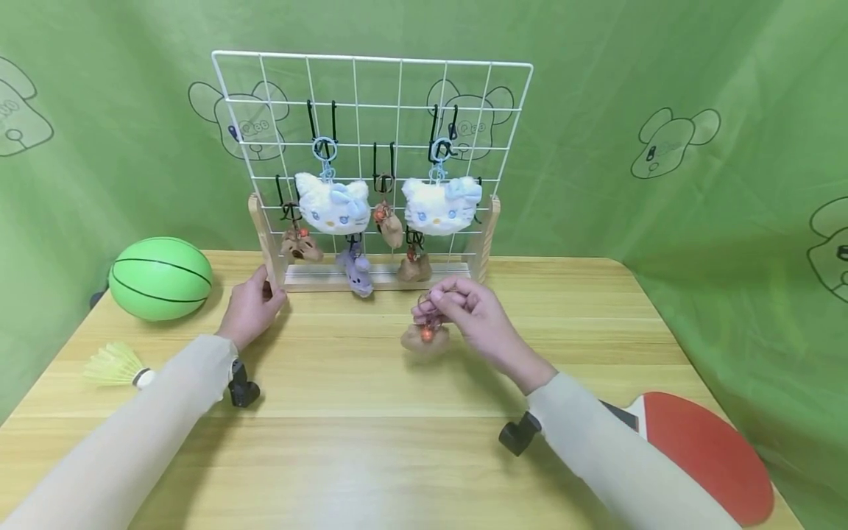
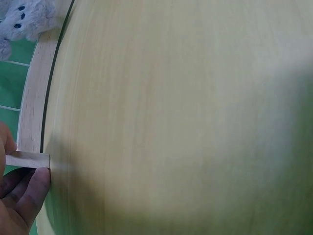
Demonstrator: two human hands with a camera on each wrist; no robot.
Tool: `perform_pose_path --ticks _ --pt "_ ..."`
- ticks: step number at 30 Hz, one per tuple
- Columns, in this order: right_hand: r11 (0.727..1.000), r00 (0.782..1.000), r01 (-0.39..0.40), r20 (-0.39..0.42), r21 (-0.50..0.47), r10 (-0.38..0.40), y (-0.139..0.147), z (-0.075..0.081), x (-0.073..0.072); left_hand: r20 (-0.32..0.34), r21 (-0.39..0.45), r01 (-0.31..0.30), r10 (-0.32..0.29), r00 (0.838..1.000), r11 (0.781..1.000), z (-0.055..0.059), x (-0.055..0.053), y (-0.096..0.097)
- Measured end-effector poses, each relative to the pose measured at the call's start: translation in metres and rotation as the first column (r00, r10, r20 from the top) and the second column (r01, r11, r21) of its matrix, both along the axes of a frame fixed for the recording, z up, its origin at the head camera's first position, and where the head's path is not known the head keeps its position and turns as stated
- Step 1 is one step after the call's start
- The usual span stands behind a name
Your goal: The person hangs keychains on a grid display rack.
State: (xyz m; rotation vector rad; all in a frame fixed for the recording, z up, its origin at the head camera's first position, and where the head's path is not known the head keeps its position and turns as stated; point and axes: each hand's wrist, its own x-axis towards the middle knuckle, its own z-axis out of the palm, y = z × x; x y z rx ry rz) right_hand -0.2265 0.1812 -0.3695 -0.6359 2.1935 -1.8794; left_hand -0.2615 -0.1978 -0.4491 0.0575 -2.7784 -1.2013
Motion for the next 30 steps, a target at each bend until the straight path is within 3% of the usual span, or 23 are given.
perform_pose_path --ticks 9,21,30 --pt "0.984 0.986 0.136 -0.084 -0.119 -0.146 0.021 0.014 -0.025 -0.008 -0.004 0.0 0.0 1.0 1.0 -0.002 -0.001 -0.002" --pt "0.899 0.936 0.285 -0.104 -0.333 -0.336 0.031 0.027 -0.056 -0.028 -0.009 0.0 0.0 1.0 1.0 -0.003 -0.002 -0.002" --pt "0.889 0.913 0.364 -0.082 -0.276 -0.399 0.027 0.029 -0.073 -0.033 -0.018 -0.005 0.004 0.999 1.0 -0.003 -0.002 -0.002"
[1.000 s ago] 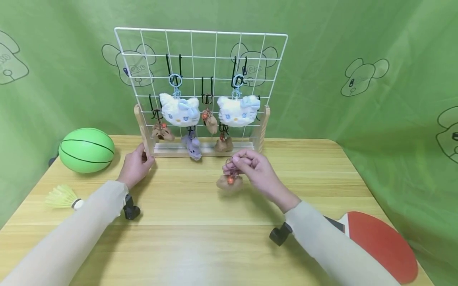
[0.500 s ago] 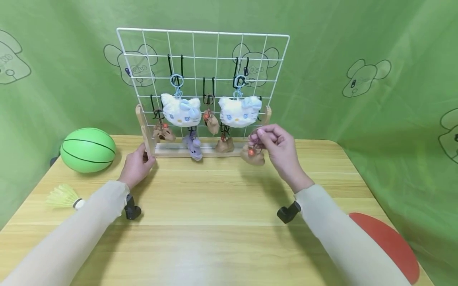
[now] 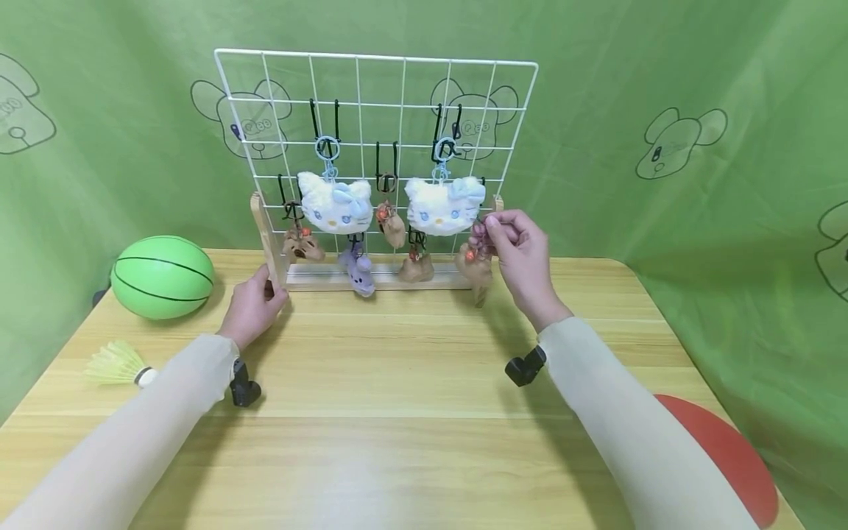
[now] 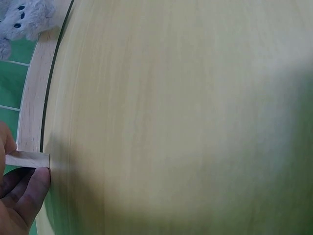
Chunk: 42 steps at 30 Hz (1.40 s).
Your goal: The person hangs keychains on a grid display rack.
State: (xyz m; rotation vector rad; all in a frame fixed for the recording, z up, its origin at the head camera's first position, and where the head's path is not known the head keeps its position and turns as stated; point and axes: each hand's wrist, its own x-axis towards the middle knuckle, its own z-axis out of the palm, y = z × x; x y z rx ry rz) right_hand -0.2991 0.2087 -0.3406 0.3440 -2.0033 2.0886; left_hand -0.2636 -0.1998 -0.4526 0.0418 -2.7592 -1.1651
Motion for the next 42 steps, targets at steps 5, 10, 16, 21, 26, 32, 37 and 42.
perform_pose_path --ticks 5,10,16,21,26,32,37,42 --pt "0.995 0.996 0.079 0.043 0.066 -0.082 -0.006 0.001 -0.008 0.003 0.005 0.001 -0.001 1.0 1.0 0.0 0.0 0.0" --pt "0.979 0.983 0.164 0.062 0.123 -0.173 -0.012 0.002 -0.013 -0.01 -0.003 0.003 -0.003 1.0 1.0 0.0 0.0 0.0" --pt "0.933 0.958 0.272 0.022 0.235 -0.284 -0.02 0.003 -0.018 -0.018 -0.012 0.002 -0.002 1.0 1.0 0.0 0.0 -0.001" --pt "0.915 0.955 0.283 0.005 0.287 -0.297 -0.025 0.002 -0.021 -0.015 -0.01 -0.002 0.002 1.0 1.0 0.001 0.0 0.0" --pt "0.92 0.959 0.264 0.02 0.289 -0.281 -0.025 -0.001 -0.022 -0.014 -0.011 -0.001 0.001 1.0 1.0 0.0 0.001 0.0" --pt "0.914 0.964 0.25 0.004 0.32 -0.265 -0.022 -0.002 -0.019 -0.012 -0.01 0.001 -0.001 1.0 1.0 0.001 0.0 0.0" --pt "0.898 0.97 0.235 -0.023 0.373 -0.244 -0.017 -0.002 -0.014 -0.004 -0.006 0.007 -0.007 1.0 1.0 0.001 -0.001 -0.001" --pt "0.904 0.977 0.211 -0.043 0.372 -0.211 -0.009 -0.004 -0.009 0.0 -0.007 0.01 -0.01 1.0 1.0 0.0 0.0 -0.001"
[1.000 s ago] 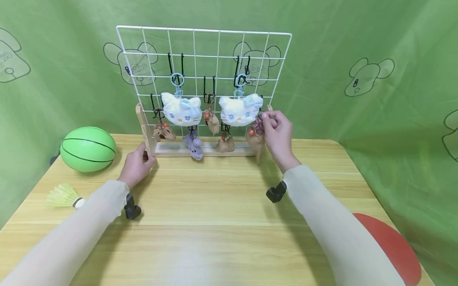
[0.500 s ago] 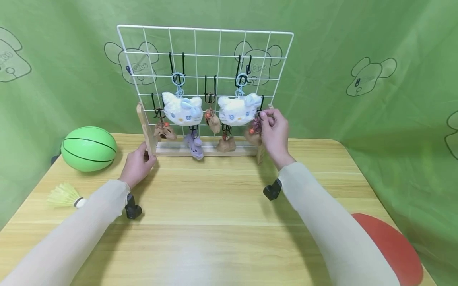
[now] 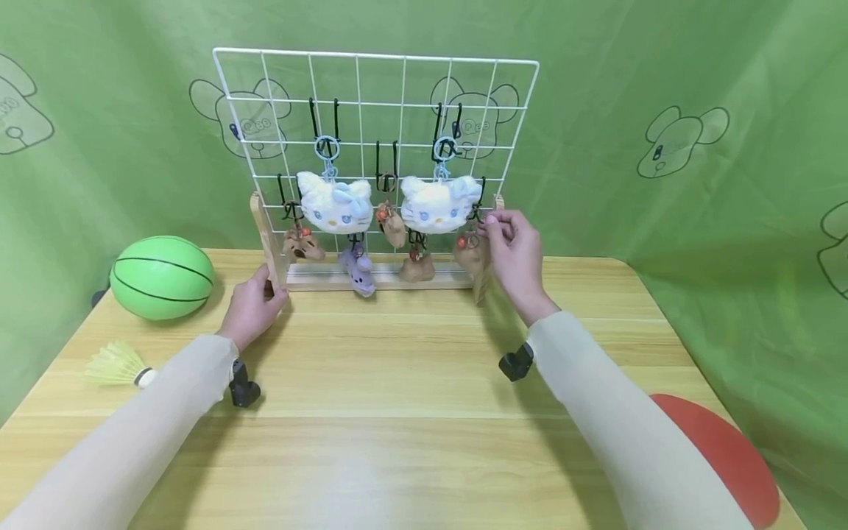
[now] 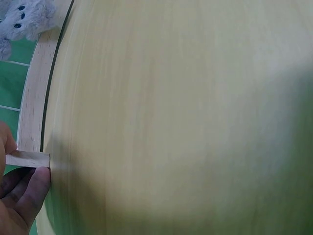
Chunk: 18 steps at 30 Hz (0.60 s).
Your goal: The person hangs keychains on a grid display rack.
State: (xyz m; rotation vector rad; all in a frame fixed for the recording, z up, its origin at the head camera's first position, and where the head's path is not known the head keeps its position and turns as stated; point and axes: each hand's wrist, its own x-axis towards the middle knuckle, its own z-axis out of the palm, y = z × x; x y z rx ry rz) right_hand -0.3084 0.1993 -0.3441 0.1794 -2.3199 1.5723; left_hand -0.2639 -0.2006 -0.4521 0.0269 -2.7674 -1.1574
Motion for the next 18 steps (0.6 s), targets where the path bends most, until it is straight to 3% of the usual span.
perform_pose_path --ticks 5,10,18 --pt "1.0 1.0 -0.015 -0.015 0.001 0.015 0.01 0.0 0.005 0.002 0.001 0.0 0.0 1.0 1.0 0.001 -0.001 -0.001" --pt "0.998 0.999 0.03 -0.041 0.055 -0.028 0.019 0.001 0.013 0.0 0.006 0.004 -0.004 1.0 1.0 0.001 -0.002 -0.001" --pt "0.986 0.988 0.066 -0.149 0.156 -0.043 0.031 0.006 0.031 0.015 0.007 0.034 -0.034 0.999 0.999 0.002 -0.003 0.0"
